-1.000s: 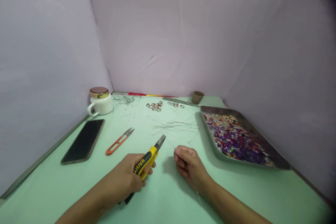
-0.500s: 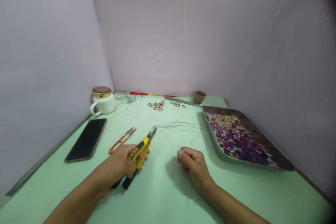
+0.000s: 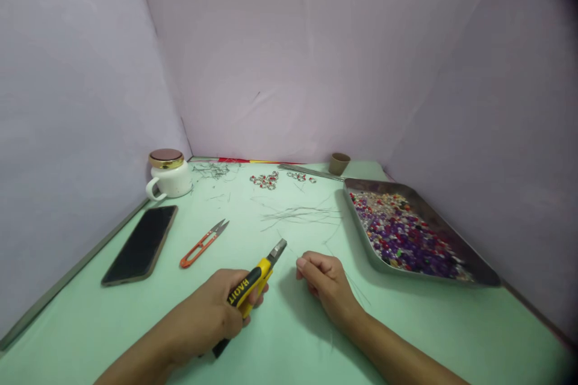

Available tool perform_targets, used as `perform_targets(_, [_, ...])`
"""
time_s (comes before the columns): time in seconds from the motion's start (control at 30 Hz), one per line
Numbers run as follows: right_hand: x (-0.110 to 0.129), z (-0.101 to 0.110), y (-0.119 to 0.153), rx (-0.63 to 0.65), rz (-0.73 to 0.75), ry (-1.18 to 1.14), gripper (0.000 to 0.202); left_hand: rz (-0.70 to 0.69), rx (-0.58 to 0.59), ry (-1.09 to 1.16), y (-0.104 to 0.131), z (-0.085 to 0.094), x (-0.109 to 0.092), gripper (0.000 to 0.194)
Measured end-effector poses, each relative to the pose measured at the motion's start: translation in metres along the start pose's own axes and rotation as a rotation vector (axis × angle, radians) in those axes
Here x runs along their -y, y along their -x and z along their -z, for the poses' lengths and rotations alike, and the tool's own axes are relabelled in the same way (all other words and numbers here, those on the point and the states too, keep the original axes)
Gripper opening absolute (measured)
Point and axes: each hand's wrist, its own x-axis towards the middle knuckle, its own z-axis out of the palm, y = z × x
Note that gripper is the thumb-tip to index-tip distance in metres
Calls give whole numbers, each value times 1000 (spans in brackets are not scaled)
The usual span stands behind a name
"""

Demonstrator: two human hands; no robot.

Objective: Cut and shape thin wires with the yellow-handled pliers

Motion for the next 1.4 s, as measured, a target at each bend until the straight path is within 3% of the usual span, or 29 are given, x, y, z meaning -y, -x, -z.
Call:
perform_targets(0.37, [0,0,-1,10,-55,-41,29,-13,-81,-181,-3,5,10,27])
perform_targets(0.73, [3,0,1,-56,-88,-60,28,62,-76,212,-6,4,0,24])
perform_targets(0.97, [6,-1,4,-90,-38,-6,29,56,-13,391,-8,8,8,25])
perform_targets(1.17, [4,0,6,-58,18,-16,30,8,180,368,-4,13,7,29])
perform_targets(1.4, [2,-1,6,-37,31,-12,29,31,0,224,-7,8,1,27])
